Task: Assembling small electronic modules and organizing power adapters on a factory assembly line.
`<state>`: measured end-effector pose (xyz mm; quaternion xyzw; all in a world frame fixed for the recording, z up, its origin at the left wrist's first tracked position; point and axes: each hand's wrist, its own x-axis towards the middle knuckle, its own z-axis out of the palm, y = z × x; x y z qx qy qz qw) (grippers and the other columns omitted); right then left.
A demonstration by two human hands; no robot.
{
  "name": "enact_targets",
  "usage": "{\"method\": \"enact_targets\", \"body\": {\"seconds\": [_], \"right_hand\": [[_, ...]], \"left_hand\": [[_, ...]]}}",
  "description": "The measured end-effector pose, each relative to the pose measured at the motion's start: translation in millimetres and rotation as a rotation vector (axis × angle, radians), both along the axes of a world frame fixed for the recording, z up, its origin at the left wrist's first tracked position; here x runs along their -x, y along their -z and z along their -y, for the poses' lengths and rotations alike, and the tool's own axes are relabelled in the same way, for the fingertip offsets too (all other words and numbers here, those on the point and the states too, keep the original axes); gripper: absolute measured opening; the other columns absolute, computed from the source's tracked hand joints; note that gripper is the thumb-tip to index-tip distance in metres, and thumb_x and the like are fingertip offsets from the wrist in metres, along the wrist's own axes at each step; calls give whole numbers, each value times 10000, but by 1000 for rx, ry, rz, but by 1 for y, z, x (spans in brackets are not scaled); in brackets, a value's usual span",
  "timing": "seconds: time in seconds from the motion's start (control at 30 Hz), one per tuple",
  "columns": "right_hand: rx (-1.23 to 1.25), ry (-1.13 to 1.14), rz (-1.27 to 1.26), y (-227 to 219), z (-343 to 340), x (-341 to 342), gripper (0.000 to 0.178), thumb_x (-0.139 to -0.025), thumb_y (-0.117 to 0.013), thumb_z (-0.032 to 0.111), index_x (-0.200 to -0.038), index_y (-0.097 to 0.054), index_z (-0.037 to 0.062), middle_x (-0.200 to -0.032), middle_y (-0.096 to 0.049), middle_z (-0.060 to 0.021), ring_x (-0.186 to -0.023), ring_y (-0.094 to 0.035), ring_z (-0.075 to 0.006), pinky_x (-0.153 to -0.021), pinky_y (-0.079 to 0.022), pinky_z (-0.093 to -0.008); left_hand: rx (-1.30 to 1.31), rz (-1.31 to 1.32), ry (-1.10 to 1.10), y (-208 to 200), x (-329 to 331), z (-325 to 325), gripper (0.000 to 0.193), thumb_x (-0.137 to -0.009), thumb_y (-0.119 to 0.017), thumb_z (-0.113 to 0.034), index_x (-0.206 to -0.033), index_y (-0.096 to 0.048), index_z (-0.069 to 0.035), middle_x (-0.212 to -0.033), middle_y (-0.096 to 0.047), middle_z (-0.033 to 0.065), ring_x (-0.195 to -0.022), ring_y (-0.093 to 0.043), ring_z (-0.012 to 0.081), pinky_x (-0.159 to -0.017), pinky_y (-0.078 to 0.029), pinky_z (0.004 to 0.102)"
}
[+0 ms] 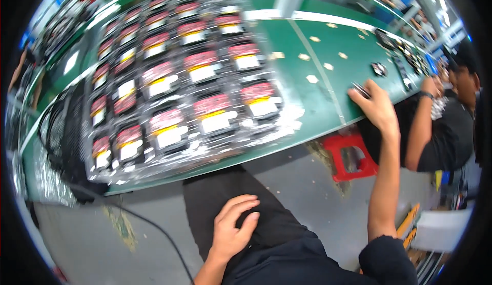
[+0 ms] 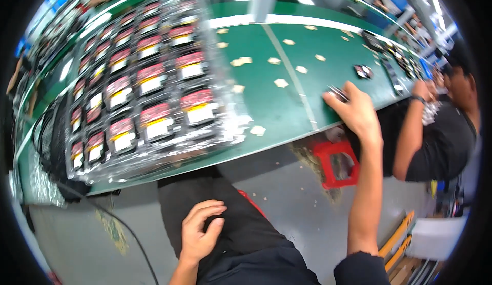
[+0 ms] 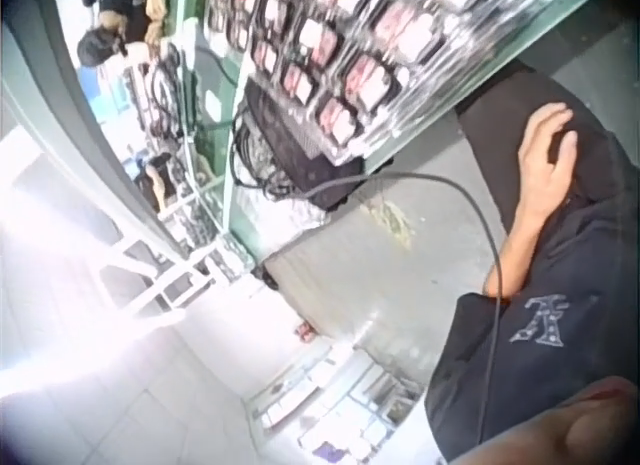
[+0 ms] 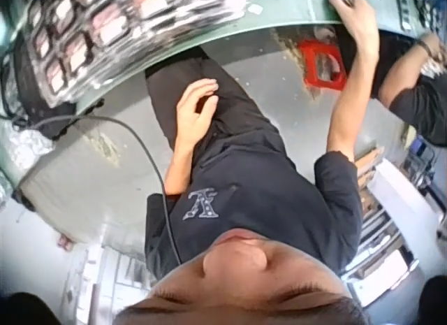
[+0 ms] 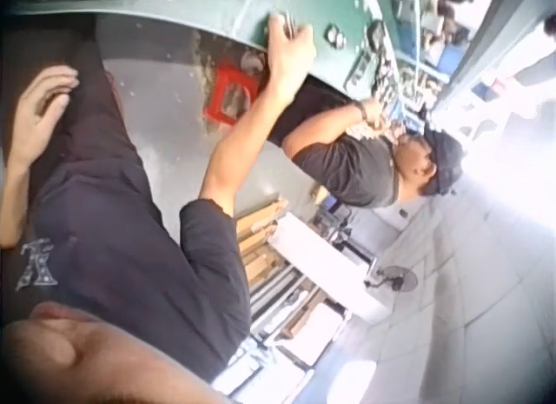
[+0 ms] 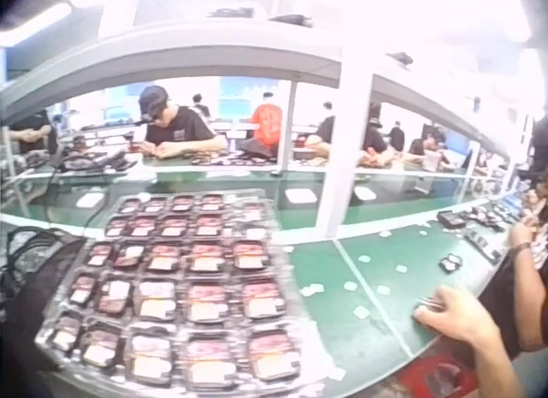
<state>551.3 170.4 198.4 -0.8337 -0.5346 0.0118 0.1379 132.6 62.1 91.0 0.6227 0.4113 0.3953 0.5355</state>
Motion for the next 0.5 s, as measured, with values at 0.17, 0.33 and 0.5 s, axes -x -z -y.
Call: {"method": "enact_targets", "body": {"seconds": [0.17,0.33,0.5], "right_hand": [[6,-109,-133,-5,17,20,448,-899,-747,358,-818,-516,-17,-677,-498,-79,-672,-486,-136,-613,-410,-352],[-202,-572,-706,9,66,114,694,-827,-683,719,-782,-514,47,-696,-420,12,-637,-408,-82,-572,-326,-271],[251,-549,-1204,36,95,215,523,-842,-836,466,-968,-595,19,-729,-515,14,-619,-427,-55,-538,-336,-249]], "left_hand": [[3,33,49,-12,-3,-7,283,-899,-753,-17,-1181,-727,-4,-1245,-713,147,-1144,-700,289,-988,-552,366],[-31,108,-43,-15,2,-3,420,-870,-811,-37,-1265,-673,-2,-1282,-676,193,-1132,-696,323,-977,-574,396],[-461,-28,-161,-20,15,-18,533,-804,-885,-103,-1286,-666,-48,-1264,-663,175,-1108,-700,344,-940,-596,424]]}}
